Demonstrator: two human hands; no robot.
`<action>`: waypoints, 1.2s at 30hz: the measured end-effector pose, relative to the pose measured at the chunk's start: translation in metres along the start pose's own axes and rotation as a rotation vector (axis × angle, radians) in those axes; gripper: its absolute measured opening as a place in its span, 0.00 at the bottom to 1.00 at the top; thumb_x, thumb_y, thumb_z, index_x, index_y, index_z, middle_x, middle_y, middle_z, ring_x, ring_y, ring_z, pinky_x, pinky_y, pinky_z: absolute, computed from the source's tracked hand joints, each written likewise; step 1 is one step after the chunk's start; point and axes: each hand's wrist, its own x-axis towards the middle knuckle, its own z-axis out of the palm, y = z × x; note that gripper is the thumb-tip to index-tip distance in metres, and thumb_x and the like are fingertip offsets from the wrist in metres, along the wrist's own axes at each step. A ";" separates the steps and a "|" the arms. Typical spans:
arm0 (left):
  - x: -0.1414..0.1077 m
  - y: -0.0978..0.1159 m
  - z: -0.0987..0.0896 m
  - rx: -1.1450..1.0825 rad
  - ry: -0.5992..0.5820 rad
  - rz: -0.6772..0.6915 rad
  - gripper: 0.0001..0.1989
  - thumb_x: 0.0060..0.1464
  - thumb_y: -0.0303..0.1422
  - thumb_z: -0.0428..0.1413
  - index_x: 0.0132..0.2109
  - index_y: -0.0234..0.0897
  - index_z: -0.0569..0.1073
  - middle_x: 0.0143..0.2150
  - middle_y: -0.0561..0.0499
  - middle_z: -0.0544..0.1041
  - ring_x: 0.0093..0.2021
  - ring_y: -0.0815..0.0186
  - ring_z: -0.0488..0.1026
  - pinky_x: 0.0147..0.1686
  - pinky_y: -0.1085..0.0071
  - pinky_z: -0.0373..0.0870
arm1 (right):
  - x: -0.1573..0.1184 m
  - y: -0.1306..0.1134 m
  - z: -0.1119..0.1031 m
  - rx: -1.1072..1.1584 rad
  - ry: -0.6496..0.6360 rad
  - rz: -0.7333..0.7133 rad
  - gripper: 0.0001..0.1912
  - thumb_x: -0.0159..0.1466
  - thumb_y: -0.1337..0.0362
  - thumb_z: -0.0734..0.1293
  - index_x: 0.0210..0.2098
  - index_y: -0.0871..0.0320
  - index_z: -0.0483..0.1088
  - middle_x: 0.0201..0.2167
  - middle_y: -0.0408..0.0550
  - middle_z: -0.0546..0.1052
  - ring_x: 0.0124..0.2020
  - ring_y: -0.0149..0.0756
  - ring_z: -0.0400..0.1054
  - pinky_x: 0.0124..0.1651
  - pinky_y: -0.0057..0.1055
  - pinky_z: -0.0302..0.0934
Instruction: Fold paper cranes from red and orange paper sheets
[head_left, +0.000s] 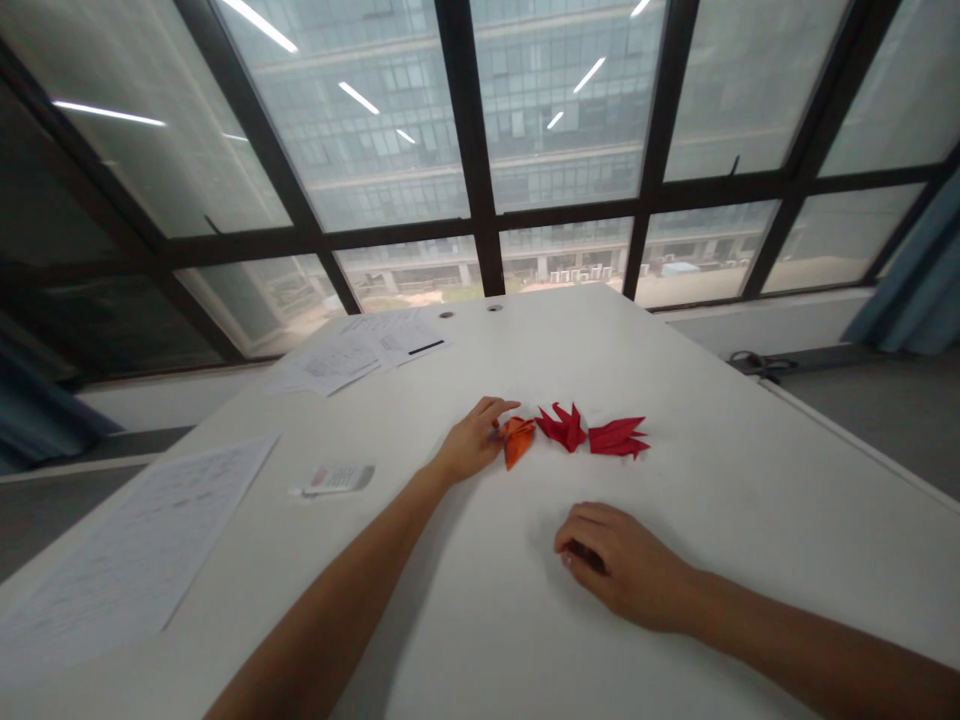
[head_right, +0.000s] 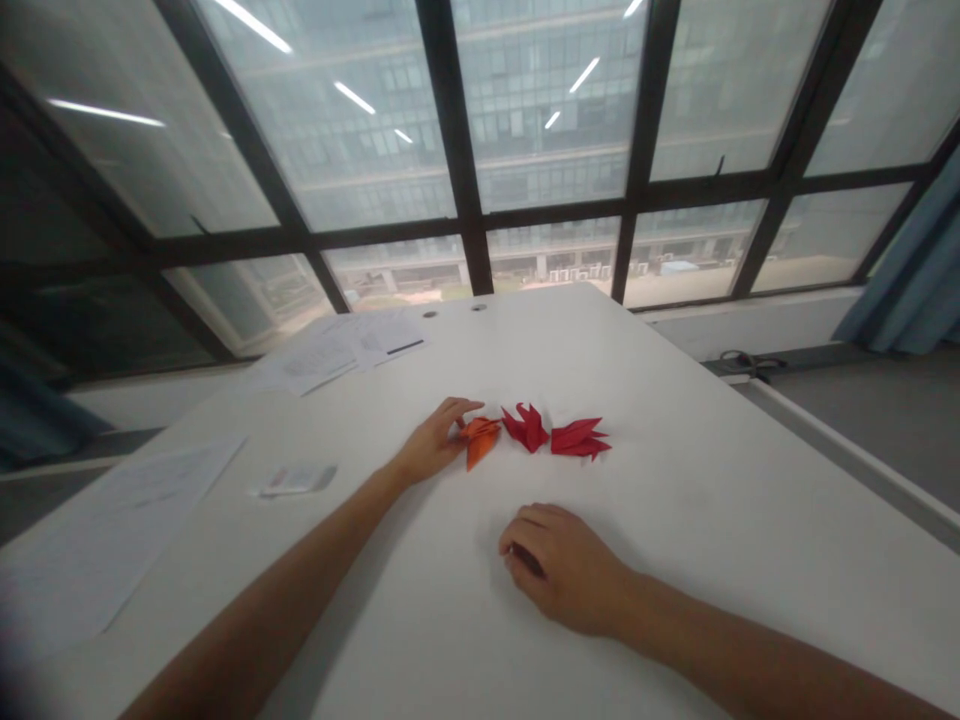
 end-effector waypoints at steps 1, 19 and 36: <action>0.001 0.000 -0.001 -0.038 -0.018 0.016 0.26 0.55 0.26 0.57 0.61 0.45 0.73 0.59 0.46 0.73 0.48 0.63 0.76 0.55 0.64 0.73 | 0.000 0.000 -0.001 0.003 -0.002 0.003 0.07 0.66 0.72 0.64 0.39 0.56 0.72 0.36 0.46 0.76 0.37 0.37 0.68 0.42 0.33 0.61; -0.075 0.074 0.025 -0.644 -0.303 -0.039 0.20 0.62 0.47 0.57 0.40 0.31 0.77 0.31 0.49 0.75 0.31 0.67 0.69 0.32 0.73 0.67 | -0.005 0.009 -0.001 0.471 0.143 0.314 0.19 0.69 0.58 0.67 0.58 0.51 0.64 0.46 0.47 0.76 0.35 0.34 0.69 0.36 0.32 0.62; -0.073 0.095 0.022 -0.694 -0.337 -0.196 0.20 0.57 0.42 0.64 0.51 0.38 0.71 0.33 0.54 0.77 0.30 0.69 0.69 0.31 0.74 0.61 | -0.007 0.004 -0.010 0.638 0.139 0.441 0.11 0.70 0.54 0.66 0.39 0.56 0.70 0.31 0.42 0.72 0.31 0.33 0.64 0.36 0.31 0.58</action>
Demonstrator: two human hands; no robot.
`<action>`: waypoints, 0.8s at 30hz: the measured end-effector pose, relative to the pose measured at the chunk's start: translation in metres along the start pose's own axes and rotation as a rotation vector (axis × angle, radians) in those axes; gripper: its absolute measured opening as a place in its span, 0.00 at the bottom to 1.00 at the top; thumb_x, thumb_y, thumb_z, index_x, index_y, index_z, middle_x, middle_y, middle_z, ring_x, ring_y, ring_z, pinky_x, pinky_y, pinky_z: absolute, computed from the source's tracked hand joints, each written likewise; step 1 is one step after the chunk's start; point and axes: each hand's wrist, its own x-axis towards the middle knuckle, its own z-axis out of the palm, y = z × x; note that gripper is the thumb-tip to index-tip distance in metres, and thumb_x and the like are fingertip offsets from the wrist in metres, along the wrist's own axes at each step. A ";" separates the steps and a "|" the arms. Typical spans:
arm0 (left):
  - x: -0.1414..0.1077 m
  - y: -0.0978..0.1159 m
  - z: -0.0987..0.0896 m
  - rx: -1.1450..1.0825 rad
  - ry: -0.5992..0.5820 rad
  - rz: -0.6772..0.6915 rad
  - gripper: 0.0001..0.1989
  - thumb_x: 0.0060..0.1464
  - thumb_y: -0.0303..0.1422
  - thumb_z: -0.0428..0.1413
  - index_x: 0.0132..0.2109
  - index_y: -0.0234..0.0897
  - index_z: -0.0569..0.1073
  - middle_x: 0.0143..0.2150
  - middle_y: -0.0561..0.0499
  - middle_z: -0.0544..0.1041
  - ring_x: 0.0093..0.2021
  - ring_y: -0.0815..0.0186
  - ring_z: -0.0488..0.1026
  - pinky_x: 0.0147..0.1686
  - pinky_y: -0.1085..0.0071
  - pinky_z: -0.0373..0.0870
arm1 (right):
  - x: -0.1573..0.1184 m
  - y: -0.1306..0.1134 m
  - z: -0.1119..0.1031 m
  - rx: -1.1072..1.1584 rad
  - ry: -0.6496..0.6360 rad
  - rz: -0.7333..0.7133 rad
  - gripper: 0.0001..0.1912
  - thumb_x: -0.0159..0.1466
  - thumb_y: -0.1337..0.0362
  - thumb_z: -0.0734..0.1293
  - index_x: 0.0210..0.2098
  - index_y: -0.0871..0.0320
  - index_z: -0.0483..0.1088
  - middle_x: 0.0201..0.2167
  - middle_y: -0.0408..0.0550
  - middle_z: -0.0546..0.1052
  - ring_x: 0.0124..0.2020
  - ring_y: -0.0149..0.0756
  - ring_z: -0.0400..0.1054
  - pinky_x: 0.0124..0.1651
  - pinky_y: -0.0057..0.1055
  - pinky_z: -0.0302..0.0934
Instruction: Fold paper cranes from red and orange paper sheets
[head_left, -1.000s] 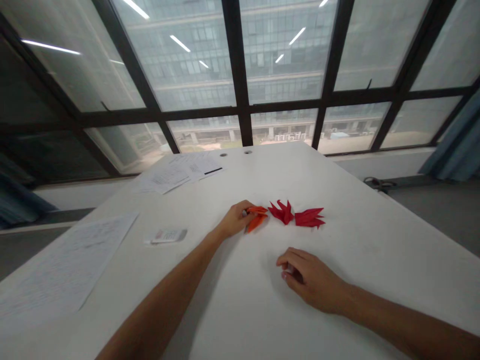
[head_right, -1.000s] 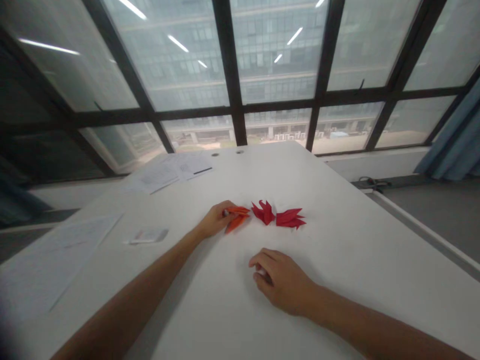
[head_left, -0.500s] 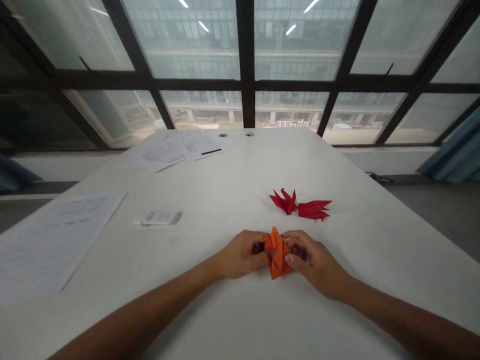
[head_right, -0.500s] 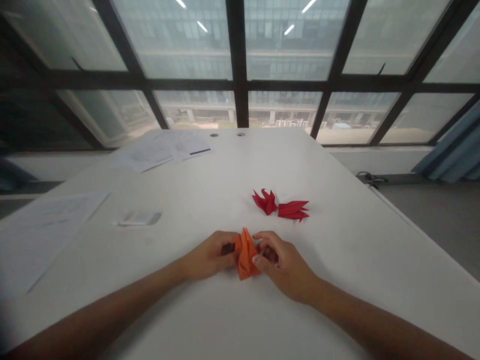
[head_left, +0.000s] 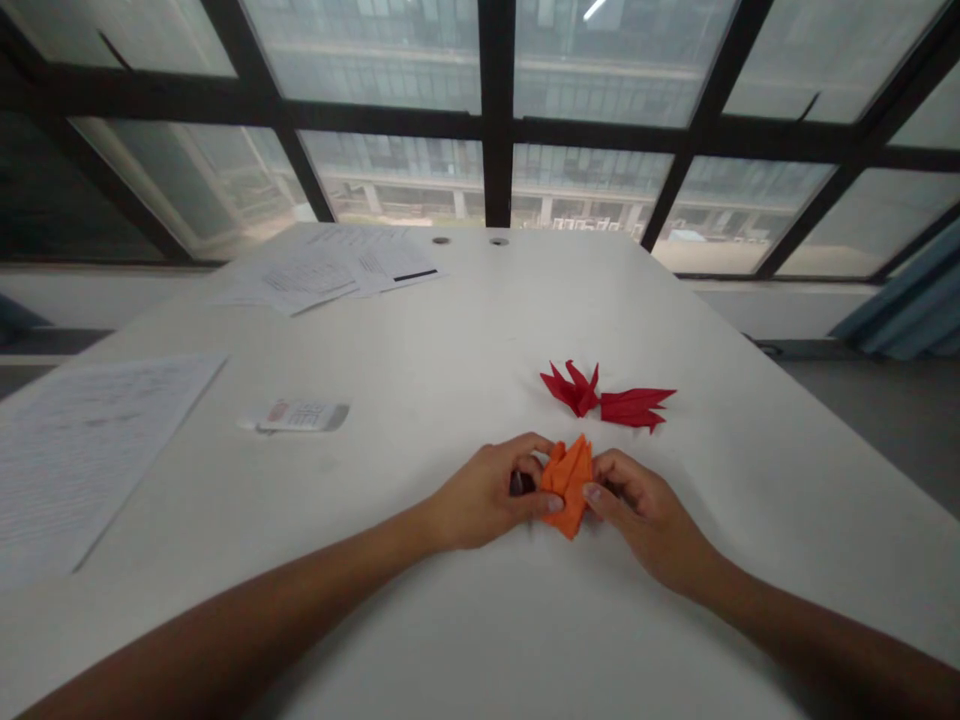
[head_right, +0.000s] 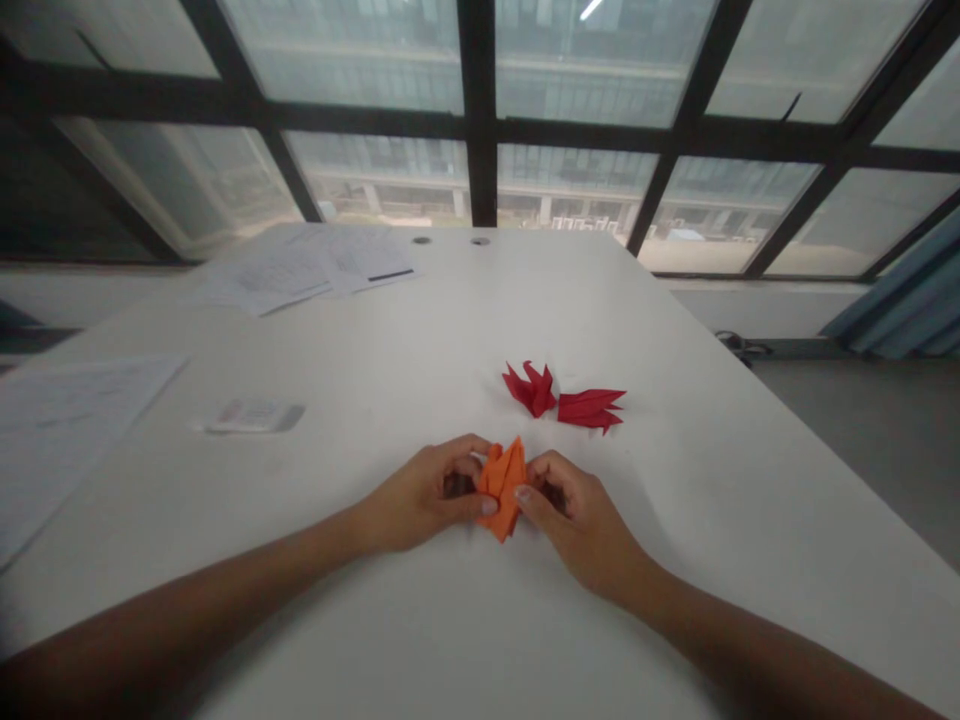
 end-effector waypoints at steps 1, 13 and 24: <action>0.001 -0.001 0.001 -0.047 0.033 -0.012 0.22 0.56 0.42 0.65 0.53 0.37 0.70 0.32 0.54 0.77 0.30 0.69 0.69 0.31 0.74 0.61 | 0.000 -0.001 0.000 -0.018 -0.021 -0.007 0.11 0.71 0.54 0.65 0.40 0.56 0.70 0.32 0.42 0.73 0.32 0.34 0.64 0.36 0.31 0.58; -0.006 0.004 -0.003 -0.234 -0.013 0.036 0.16 0.62 0.44 0.60 0.43 0.33 0.73 0.28 0.54 0.73 0.28 0.72 0.64 0.31 0.74 0.59 | 0.001 -0.002 -0.001 0.086 -0.098 0.024 0.11 0.72 0.55 0.64 0.40 0.56 0.68 0.28 0.39 0.70 0.29 0.31 0.62 0.34 0.30 0.56; -0.007 0.005 -0.004 -0.155 -0.055 0.088 0.17 0.60 0.42 0.63 0.49 0.34 0.73 0.37 0.48 0.80 0.36 0.67 0.74 0.38 0.71 0.67 | 0.000 0.001 0.012 0.358 0.043 0.088 0.16 0.66 0.53 0.72 0.40 0.52 0.61 0.31 0.40 0.76 0.28 0.31 0.70 0.34 0.31 0.64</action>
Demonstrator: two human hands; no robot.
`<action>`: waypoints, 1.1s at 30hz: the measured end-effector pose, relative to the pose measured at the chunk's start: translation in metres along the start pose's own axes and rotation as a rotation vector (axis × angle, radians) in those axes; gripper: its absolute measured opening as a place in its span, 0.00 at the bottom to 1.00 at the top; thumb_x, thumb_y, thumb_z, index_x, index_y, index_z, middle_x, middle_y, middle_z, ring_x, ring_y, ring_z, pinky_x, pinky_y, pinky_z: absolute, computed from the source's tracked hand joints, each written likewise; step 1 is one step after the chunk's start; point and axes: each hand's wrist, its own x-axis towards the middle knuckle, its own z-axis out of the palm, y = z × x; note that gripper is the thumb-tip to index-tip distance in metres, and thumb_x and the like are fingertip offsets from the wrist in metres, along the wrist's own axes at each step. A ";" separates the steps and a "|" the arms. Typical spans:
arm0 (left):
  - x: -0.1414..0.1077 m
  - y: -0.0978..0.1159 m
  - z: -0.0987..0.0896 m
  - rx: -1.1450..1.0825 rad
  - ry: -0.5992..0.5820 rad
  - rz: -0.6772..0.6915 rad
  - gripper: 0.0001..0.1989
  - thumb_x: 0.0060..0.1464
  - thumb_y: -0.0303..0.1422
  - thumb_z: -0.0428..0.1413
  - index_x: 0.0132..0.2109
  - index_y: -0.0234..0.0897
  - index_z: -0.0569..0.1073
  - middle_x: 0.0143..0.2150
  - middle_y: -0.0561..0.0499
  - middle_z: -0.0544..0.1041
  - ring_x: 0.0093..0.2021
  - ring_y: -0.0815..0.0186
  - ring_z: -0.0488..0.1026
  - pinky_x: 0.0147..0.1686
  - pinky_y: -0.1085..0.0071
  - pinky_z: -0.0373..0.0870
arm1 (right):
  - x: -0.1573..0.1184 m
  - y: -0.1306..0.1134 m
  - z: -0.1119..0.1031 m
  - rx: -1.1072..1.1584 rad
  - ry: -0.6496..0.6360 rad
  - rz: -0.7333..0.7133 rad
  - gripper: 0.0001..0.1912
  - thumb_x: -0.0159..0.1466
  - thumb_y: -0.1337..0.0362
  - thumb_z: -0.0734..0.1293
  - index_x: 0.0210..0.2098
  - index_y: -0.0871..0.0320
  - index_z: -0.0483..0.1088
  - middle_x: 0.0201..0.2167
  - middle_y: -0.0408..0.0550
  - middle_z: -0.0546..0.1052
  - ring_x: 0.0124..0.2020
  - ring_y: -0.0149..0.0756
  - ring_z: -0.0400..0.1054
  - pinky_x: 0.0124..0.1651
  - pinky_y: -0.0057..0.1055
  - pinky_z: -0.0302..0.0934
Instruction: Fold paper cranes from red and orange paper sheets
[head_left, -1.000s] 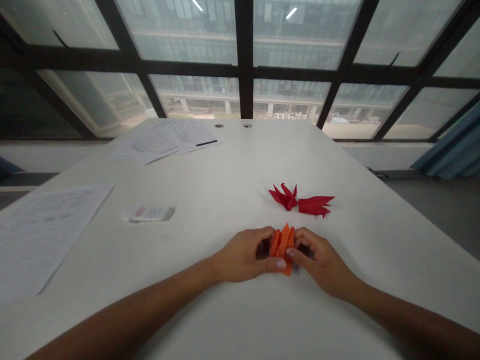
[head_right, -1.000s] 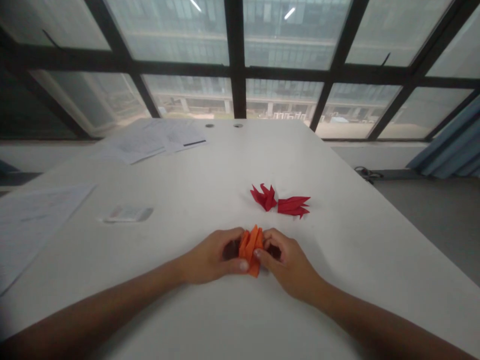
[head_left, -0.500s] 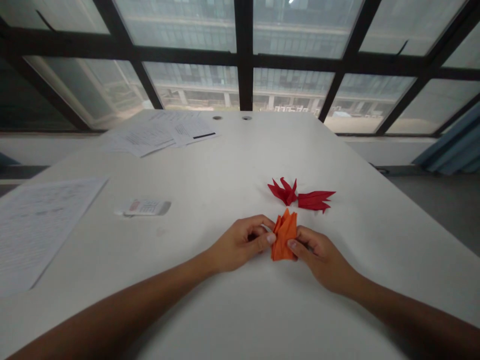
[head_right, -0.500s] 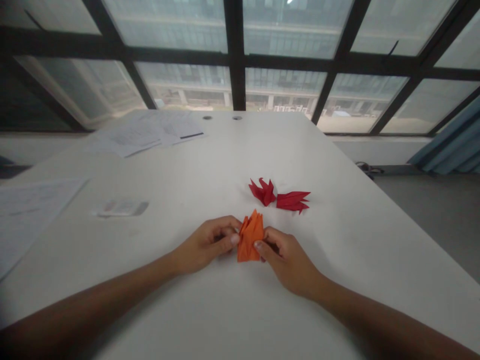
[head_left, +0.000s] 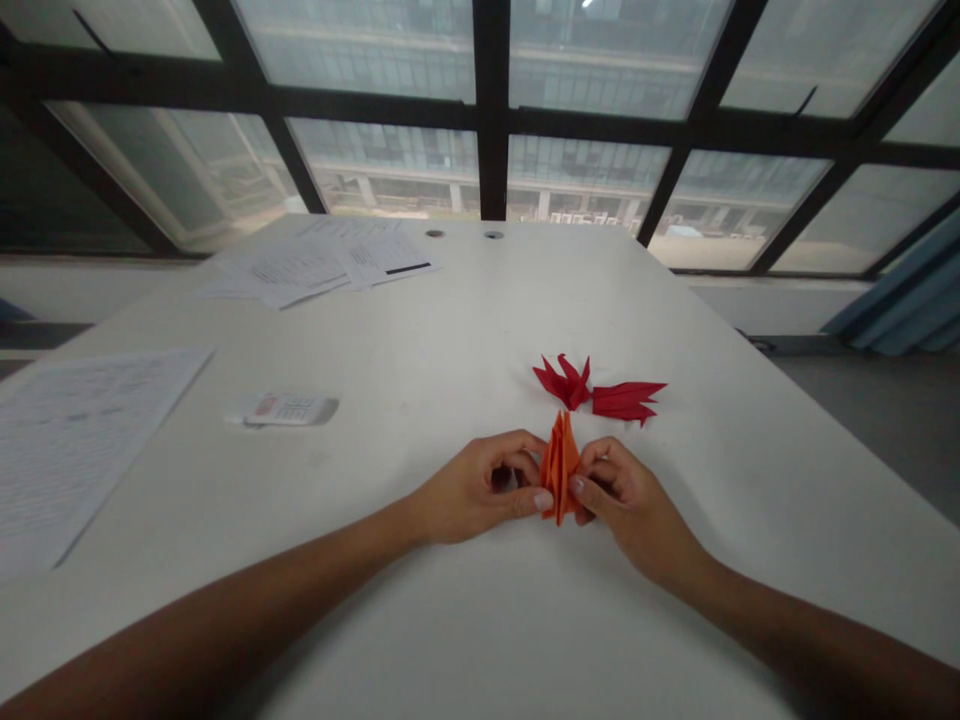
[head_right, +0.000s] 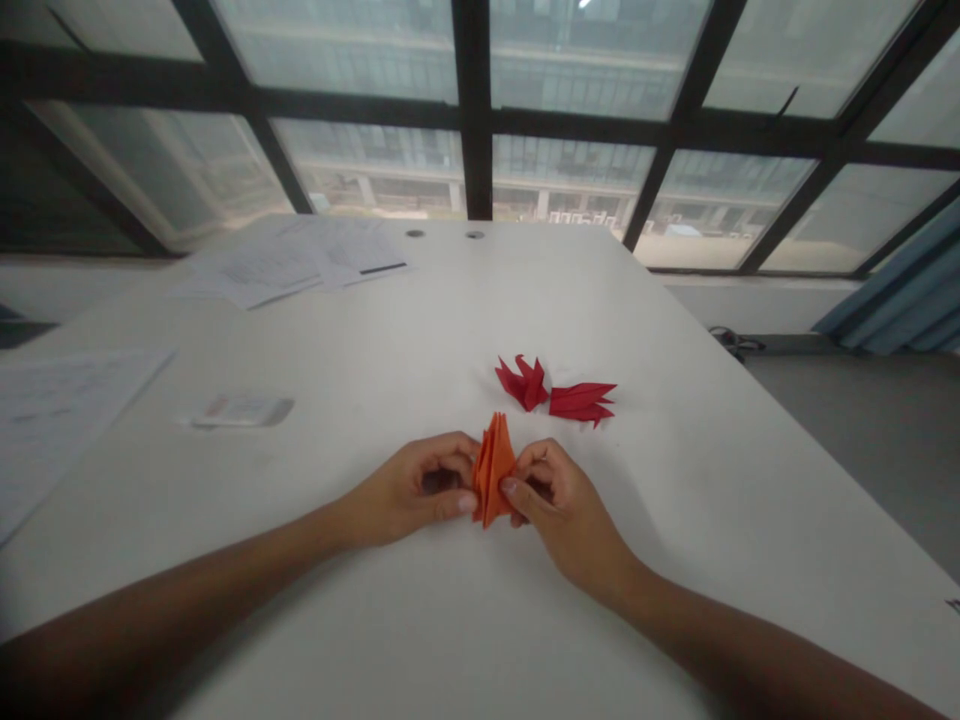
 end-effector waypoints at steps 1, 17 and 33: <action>0.000 0.000 -0.001 0.013 -0.019 0.004 0.18 0.61 0.41 0.62 0.51 0.34 0.72 0.38 0.47 0.81 0.37 0.66 0.75 0.39 0.71 0.68 | 0.001 -0.001 -0.001 -0.002 -0.007 -0.007 0.16 0.66 0.53 0.72 0.38 0.53 0.62 0.31 0.40 0.76 0.29 0.31 0.70 0.35 0.31 0.65; 0.004 0.004 0.002 0.268 0.120 0.115 0.06 0.61 0.33 0.60 0.42 0.35 0.75 0.46 0.47 0.78 0.37 0.68 0.72 0.32 0.74 0.65 | -0.002 0.000 0.005 0.064 -0.014 0.005 0.18 0.61 0.57 0.76 0.34 0.54 0.63 0.30 0.41 0.79 0.32 0.34 0.74 0.40 0.34 0.67; 0.006 -0.003 0.015 0.085 0.224 0.077 0.12 0.61 0.39 0.61 0.36 0.35 0.71 0.41 0.47 0.76 0.36 0.68 0.73 0.35 0.71 0.70 | 0.000 -0.009 0.013 0.174 -0.075 -0.002 0.16 0.63 0.59 0.75 0.47 0.54 0.69 0.39 0.44 0.78 0.34 0.32 0.74 0.40 0.33 0.72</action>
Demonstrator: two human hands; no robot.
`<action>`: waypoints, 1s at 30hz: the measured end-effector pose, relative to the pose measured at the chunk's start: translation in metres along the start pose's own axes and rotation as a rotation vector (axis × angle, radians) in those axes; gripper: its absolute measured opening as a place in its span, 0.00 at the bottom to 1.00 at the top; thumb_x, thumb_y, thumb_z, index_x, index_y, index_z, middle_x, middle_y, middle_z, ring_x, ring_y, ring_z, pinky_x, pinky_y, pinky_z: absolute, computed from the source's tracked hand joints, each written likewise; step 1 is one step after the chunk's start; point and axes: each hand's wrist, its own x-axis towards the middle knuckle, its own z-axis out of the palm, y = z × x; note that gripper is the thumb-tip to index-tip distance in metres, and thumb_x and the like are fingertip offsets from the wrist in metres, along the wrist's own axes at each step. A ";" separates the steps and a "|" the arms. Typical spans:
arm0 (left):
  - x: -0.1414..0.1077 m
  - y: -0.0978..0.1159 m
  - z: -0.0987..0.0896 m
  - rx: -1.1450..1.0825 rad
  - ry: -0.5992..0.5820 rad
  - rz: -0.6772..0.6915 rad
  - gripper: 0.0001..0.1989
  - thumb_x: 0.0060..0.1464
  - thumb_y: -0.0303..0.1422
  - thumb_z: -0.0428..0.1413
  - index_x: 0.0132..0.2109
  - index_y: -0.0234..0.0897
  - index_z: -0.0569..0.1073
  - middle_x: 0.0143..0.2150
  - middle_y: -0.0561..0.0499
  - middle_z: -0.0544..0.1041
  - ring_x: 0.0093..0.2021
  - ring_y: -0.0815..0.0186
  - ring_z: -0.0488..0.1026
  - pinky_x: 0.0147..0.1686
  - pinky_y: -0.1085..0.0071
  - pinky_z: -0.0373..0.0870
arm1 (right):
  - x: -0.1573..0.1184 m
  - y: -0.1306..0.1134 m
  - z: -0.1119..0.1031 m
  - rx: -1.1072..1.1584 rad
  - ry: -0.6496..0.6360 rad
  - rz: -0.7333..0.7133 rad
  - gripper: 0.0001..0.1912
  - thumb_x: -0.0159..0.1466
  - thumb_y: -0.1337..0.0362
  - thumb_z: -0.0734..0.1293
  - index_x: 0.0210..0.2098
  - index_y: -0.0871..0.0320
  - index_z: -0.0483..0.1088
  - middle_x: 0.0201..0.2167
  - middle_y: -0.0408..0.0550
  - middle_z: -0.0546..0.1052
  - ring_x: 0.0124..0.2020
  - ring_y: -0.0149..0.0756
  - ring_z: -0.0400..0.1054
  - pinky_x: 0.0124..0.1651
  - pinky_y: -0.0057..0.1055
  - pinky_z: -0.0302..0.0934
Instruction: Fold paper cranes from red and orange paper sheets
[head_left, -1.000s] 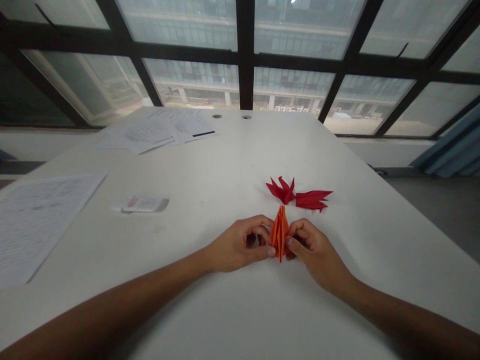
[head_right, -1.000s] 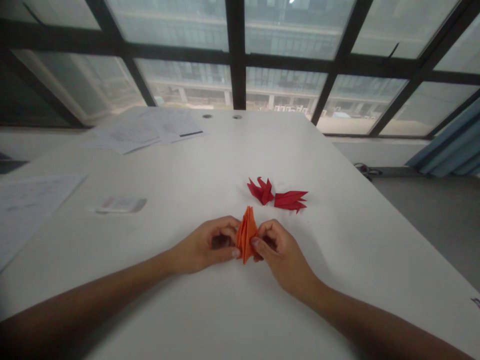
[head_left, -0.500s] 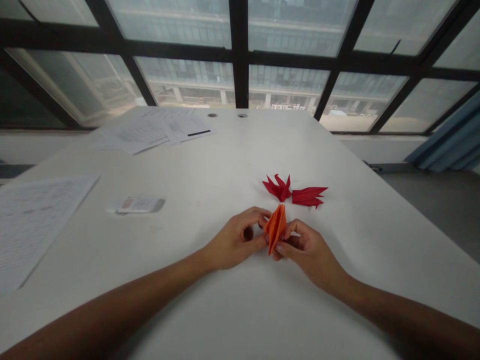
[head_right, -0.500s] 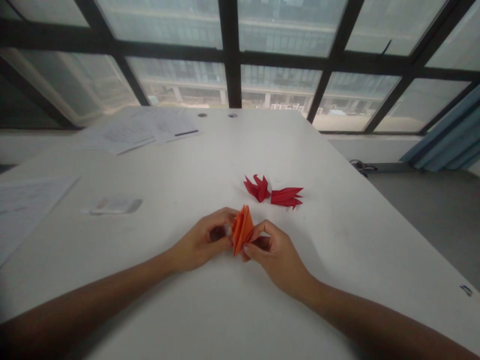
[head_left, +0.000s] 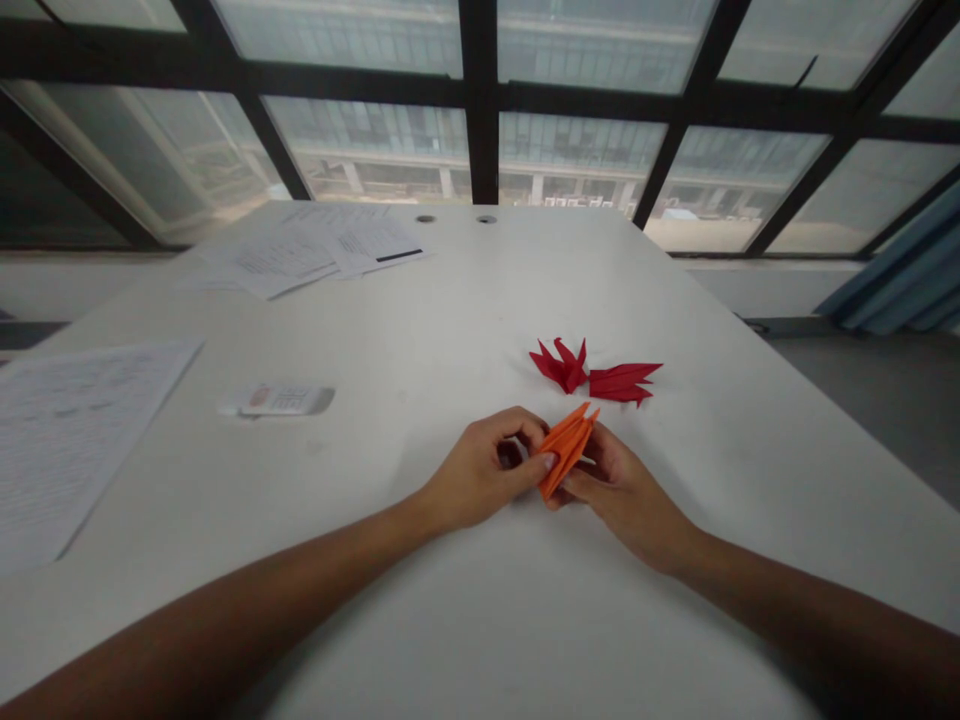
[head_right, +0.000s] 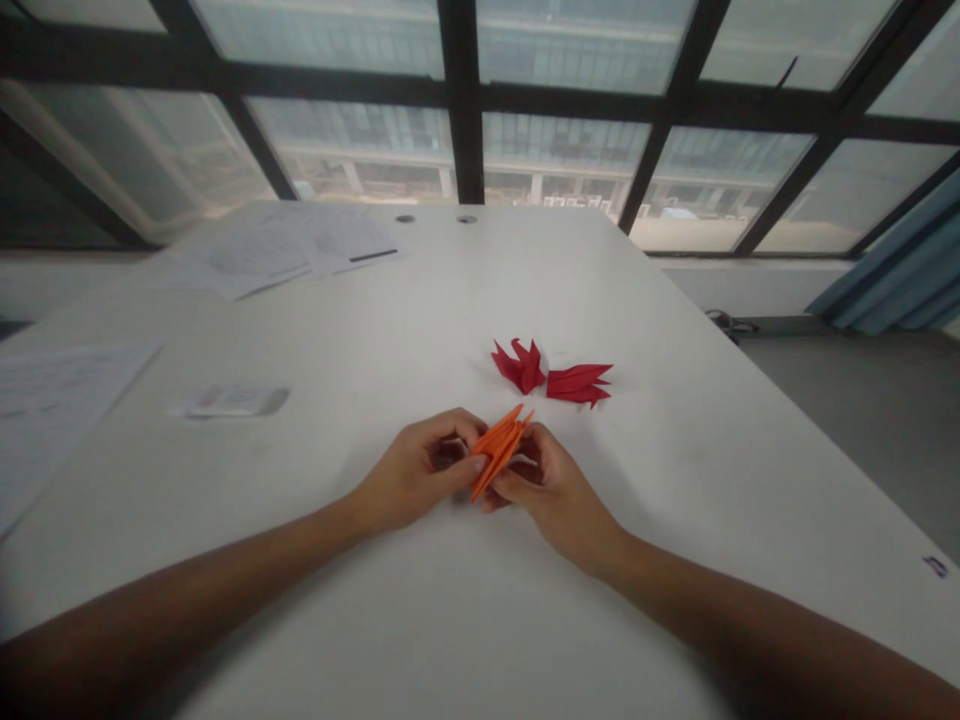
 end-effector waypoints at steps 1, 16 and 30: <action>0.000 0.000 0.000 -0.025 0.008 -0.017 0.12 0.61 0.39 0.62 0.38 0.35 0.71 0.40 0.48 0.76 0.35 0.69 0.72 0.35 0.71 0.70 | 0.001 0.001 -0.001 0.007 -0.013 -0.002 0.16 0.64 0.59 0.75 0.47 0.54 0.69 0.40 0.44 0.77 0.35 0.32 0.74 0.41 0.34 0.71; 0.001 -0.007 0.000 -0.369 -0.057 0.040 0.22 0.59 0.35 0.65 0.55 0.39 0.66 0.36 0.55 0.72 0.33 0.71 0.72 0.36 0.72 0.68 | 0.000 0.004 -0.006 0.009 0.043 0.014 0.18 0.60 0.57 0.76 0.40 0.54 0.65 0.26 0.36 0.73 0.19 0.25 0.59 0.22 0.26 0.51; -0.002 -0.004 0.001 -0.241 -0.079 0.014 0.18 0.56 0.31 0.67 0.50 0.37 0.70 0.42 0.50 0.76 0.43 0.65 0.76 0.44 0.66 0.71 | -0.001 0.006 -0.004 -0.130 0.086 -0.047 0.10 0.65 0.58 0.72 0.41 0.56 0.70 0.31 0.42 0.77 0.29 0.32 0.71 0.35 0.33 0.66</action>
